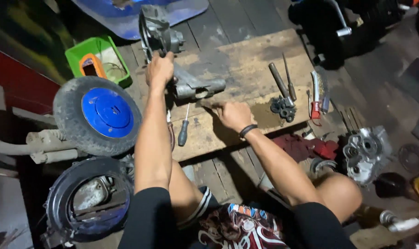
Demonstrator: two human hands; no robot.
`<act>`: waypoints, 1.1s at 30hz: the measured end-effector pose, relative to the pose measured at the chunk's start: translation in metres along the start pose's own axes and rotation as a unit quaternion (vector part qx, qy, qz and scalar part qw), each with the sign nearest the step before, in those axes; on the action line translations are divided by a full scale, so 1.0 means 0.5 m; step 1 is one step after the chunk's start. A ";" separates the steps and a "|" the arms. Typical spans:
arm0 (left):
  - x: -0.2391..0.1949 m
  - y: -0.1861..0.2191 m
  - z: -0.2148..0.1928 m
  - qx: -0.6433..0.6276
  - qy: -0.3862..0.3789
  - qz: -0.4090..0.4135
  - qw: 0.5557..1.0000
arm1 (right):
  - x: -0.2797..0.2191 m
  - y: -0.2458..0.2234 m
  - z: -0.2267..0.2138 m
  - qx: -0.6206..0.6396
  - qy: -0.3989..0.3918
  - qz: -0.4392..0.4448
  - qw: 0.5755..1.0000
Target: Cleaning and scraping dirt from a motorcycle engine casing using a small tool on a workshop floor.
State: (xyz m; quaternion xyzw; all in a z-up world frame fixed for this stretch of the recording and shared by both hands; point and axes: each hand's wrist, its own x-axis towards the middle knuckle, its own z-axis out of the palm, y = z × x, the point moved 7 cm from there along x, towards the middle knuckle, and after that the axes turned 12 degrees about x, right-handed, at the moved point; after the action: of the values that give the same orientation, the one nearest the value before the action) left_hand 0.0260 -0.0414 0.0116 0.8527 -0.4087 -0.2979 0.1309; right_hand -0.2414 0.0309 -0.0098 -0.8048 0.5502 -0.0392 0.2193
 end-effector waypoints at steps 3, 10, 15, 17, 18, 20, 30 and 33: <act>0.001 -0.001 0.001 -0.010 -0.008 0.009 1.000 | -0.002 0.138 0.032 -0.013 -0.015 0.074 0.997; 0.022 -0.010 0.016 -0.022 0.025 0.005 0.999 | -0.059 0.162 -0.091 -0.034 -0.002 0.127 0.991; 0.012 -0.014 0.015 -0.008 0.008 0.003 1.000 | -0.054 -0.033 -0.014 0.046 -0.072 0.048 0.995; 0.003 -0.014 0.008 -0.005 0.005 0.005 1.000 | -0.064 0.022 -0.017 0.029 -0.075 0.058 0.995; -0.003 -0.011 0.010 -0.002 -0.002 0.011 1.000 | -0.073 0.055 -0.019 0.011 -0.078 0.072 0.994; 0.006 -0.014 0.011 -0.004 -0.002 0.013 1.000 | -0.065 0.191 -0.006 -0.041 -0.066 0.109 0.991; -0.034 0.003 0.003 -0.013 0.026 0.013 0.999 | -0.083 -0.012 -0.008 0.023 -0.074 0.050 0.996; 0.038 -0.017 0.032 0.009 0.026 0.029 0.999 | -0.031 0.035 0.063 0.048 -0.016 0.013 0.999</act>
State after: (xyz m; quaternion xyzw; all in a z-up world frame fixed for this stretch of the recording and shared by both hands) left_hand 0.0308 -0.0504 -0.0129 0.8489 -0.4326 -0.2680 0.1430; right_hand -0.2532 0.0497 -0.0424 -0.7868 0.5542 -0.0504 0.2669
